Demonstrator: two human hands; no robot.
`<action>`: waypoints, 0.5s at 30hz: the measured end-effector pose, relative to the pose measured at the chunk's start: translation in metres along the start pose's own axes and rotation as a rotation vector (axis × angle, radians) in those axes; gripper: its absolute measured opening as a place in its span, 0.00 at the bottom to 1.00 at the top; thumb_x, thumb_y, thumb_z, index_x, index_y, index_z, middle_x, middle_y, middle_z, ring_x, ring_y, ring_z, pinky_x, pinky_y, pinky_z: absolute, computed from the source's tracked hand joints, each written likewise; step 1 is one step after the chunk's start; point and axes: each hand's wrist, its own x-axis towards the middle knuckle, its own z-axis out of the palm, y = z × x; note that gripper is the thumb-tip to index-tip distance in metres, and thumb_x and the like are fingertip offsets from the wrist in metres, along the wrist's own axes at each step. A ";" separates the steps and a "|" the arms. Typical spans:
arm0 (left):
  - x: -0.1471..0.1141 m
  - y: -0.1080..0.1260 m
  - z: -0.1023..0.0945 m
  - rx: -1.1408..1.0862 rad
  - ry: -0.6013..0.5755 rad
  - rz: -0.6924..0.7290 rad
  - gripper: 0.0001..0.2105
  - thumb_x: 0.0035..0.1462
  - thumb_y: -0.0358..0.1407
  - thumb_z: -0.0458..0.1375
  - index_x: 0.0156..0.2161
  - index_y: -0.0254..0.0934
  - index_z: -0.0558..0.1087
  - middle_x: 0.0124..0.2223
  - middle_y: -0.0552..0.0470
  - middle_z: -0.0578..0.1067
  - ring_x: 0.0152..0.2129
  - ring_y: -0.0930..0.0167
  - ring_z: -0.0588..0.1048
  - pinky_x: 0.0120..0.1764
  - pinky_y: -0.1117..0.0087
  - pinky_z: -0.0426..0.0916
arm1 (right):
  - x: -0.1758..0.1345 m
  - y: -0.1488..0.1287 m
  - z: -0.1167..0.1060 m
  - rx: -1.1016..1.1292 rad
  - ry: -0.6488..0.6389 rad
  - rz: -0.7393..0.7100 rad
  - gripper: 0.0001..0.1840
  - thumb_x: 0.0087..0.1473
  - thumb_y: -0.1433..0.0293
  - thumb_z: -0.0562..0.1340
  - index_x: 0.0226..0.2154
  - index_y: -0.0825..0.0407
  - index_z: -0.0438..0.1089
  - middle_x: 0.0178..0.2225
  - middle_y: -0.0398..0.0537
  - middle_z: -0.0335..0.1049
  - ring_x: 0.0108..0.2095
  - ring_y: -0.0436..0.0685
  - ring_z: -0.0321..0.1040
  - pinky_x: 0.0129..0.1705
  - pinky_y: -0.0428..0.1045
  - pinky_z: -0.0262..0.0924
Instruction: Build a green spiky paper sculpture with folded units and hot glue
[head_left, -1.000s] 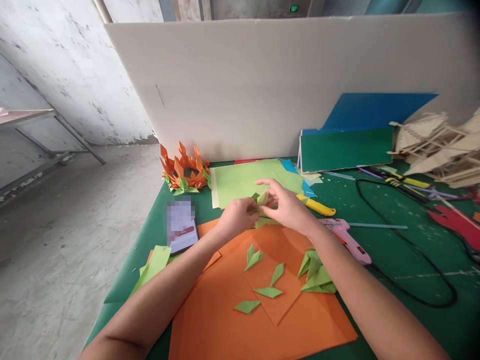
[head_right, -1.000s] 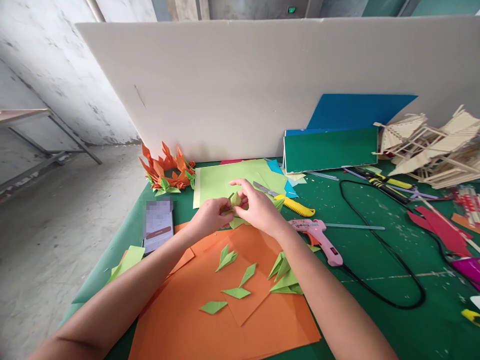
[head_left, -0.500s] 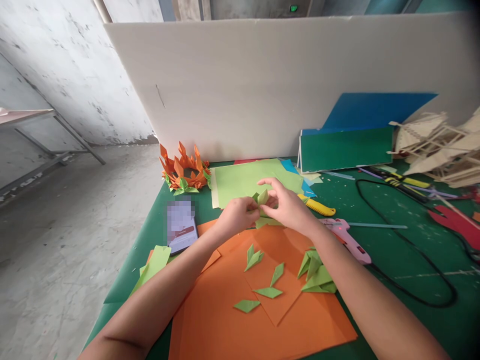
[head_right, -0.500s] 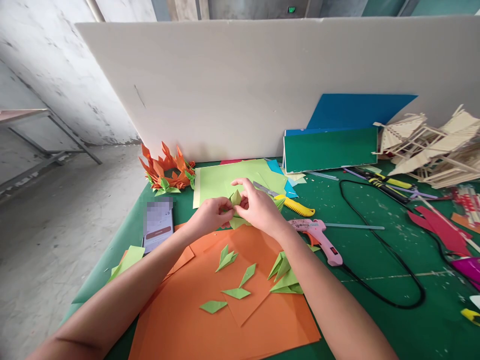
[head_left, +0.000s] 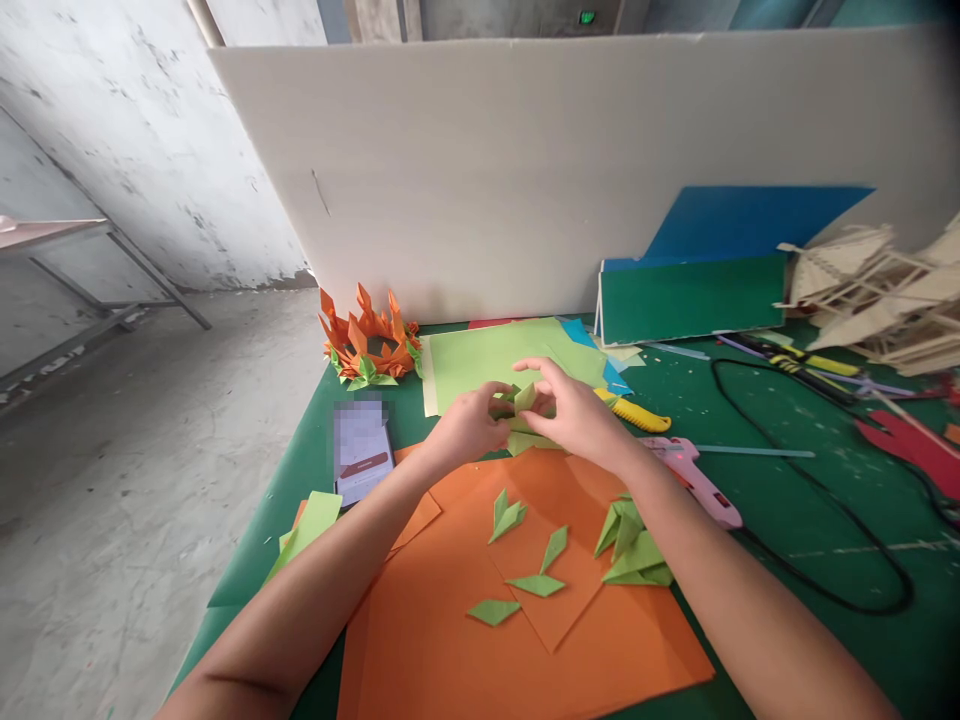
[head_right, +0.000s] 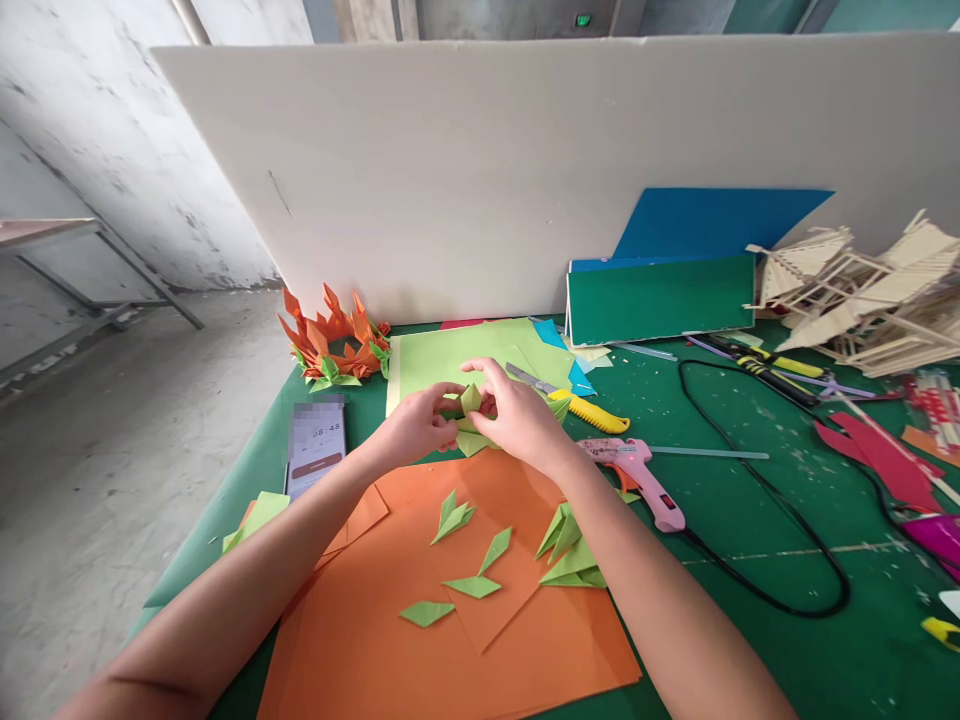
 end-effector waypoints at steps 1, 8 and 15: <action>-0.001 0.002 -0.003 -0.005 0.006 -0.006 0.21 0.49 0.27 0.55 0.50 0.39 0.66 0.47 0.48 0.78 0.21 0.75 0.75 0.22 0.75 0.66 | 0.000 0.001 0.000 -0.001 -0.004 0.000 0.28 0.51 0.74 0.59 0.54 0.46 0.56 0.31 0.39 0.72 0.31 0.53 0.70 0.35 0.47 0.63; -0.019 0.036 -0.029 0.440 0.255 0.135 0.03 0.54 0.34 0.59 0.31 0.37 0.73 0.31 0.52 0.76 0.24 0.73 0.72 0.30 0.72 0.64 | 0.000 0.002 0.002 0.001 0.079 0.041 0.26 0.51 0.71 0.60 0.54 0.46 0.58 0.33 0.41 0.74 0.31 0.54 0.70 0.33 0.48 0.62; -0.036 0.053 -0.034 0.371 0.078 0.039 0.05 0.54 0.34 0.57 0.29 0.37 0.73 0.19 0.57 0.70 0.18 0.74 0.69 0.25 0.73 0.60 | -0.003 -0.006 -0.017 -0.046 0.143 0.035 0.30 0.54 0.69 0.60 0.59 0.44 0.56 0.44 0.46 0.75 0.36 0.55 0.73 0.39 0.50 0.66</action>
